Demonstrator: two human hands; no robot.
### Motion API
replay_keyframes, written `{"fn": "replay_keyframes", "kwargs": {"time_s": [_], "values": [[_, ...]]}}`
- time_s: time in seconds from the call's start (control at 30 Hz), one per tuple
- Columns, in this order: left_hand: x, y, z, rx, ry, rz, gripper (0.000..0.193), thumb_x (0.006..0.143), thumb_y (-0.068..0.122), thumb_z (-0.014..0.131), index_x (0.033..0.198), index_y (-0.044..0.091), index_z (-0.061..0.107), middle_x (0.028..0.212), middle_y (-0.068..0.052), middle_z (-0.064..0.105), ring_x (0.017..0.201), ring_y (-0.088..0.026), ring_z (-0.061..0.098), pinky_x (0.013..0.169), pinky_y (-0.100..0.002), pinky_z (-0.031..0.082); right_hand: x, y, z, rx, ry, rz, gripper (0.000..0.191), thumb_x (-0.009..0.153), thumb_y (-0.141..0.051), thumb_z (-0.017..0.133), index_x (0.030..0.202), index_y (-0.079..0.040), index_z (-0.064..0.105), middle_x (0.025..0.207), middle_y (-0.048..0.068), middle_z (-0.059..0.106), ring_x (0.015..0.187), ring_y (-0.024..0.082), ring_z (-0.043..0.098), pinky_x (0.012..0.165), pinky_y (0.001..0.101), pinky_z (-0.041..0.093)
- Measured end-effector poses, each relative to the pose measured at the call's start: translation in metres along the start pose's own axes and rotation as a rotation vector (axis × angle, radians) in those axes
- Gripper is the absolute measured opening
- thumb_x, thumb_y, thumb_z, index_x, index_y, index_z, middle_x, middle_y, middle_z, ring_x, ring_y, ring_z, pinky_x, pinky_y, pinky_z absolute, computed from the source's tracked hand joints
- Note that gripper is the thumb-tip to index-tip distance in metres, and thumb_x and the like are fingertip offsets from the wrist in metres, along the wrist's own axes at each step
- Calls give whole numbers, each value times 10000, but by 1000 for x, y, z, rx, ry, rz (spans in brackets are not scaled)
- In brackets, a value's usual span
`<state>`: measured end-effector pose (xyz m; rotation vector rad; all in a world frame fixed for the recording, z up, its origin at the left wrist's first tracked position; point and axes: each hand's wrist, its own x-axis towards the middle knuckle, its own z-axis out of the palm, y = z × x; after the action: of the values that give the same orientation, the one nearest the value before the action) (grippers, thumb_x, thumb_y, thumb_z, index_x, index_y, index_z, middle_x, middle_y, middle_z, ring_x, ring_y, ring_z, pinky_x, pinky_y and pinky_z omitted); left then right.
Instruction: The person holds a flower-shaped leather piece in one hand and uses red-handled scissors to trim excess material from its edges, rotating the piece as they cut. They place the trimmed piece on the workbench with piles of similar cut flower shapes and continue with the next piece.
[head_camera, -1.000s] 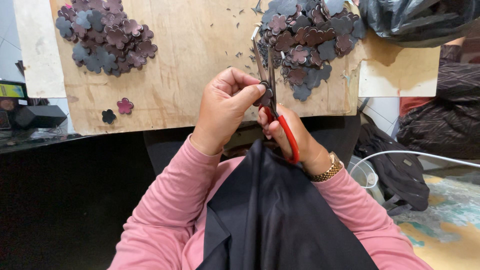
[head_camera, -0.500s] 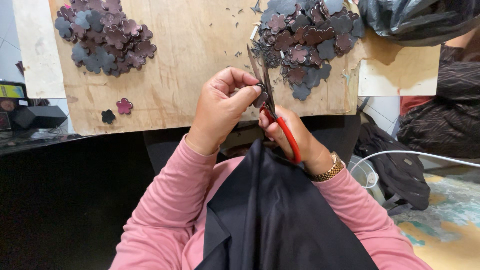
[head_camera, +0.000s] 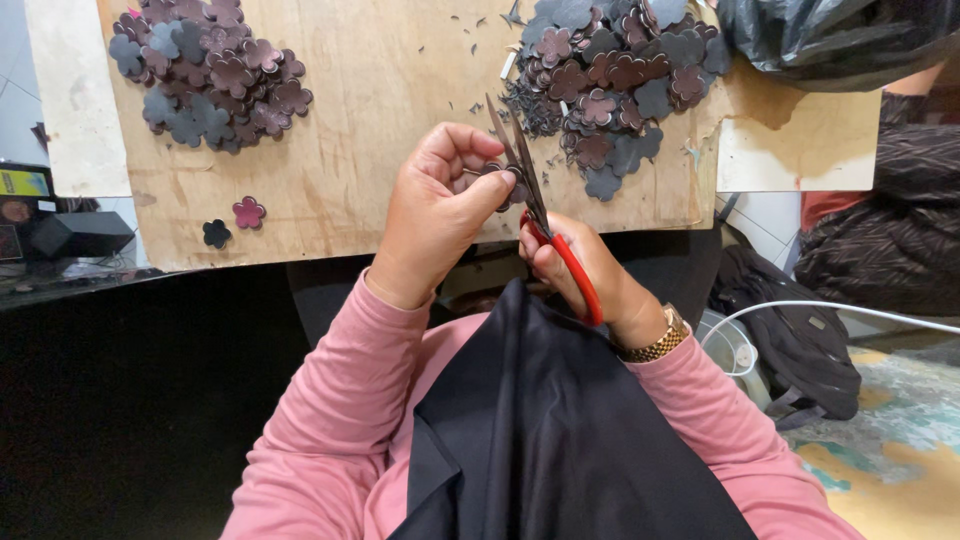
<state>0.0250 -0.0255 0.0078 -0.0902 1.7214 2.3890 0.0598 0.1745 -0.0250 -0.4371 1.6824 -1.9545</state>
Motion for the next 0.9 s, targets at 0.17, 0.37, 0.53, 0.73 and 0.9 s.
{"fn": "replay_keyframes", "kwargs": {"time_s": [0.17, 0.37, 0.53, 0.73, 0.9], "values": [[-2, 6, 2, 92, 20, -4, 251, 927, -28, 698, 1137, 29, 572, 988, -16, 625, 781, -44, 619, 682, -179, 522, 0, 1, -1, 13, 0, 20, 616, 955, -692, 586, 984, -81, 517, 824, -47, 455, 723, 46, 395, 623, 207, 355], [-2, 9, 2, 94, 0, -3, 288, 949, 10, 684, 1193, 46, 533, 995, -12, 627, 789, -27, 616, 627, -175, 519, 0, 6, -2, 2, 4, 21, 585, 976, -663, 588, 981, -82, 516, 832, -47, 458, 728, 46, 408, 628, 207, 369], [-2, 8, 0, 85, -2, 0, 306, 954, 6, 704, 1206, 45, 533, 991, -13, 634, 812, -32, 611, 638, -179, 507, -1, 8, -3, -23, 30, 43, 530, 997, -609, 576, 988, -81, 539, 806, -48, 477, 703, 43, 419, 611, 206, 375], [-2, 9, -2, 49, -10, 3, 325, 952, 2, 715, 1214, 45, 527, 998, -25, 660, 819, -41, 619, 663, -178, 498, -1, 11, -2, -4, 33, 51, 471, 1019, -543, 565, 993, -73, 545, 798, -51, 474, 696, 39, 411, 600, 203, 367], [-3, 8, -3, 12, -14, 8, 331, 955, -22, 712, 1223, 34, 527, 1013, -29, 664, 841, -48, 622, 700, -180, 501, -1, 14, -2, 2, 53, 80, 419, 1040, -482, 553, 970, -69, 551, 768, -55, 472, 673, 35, 407, 586, 202, 362]]}}
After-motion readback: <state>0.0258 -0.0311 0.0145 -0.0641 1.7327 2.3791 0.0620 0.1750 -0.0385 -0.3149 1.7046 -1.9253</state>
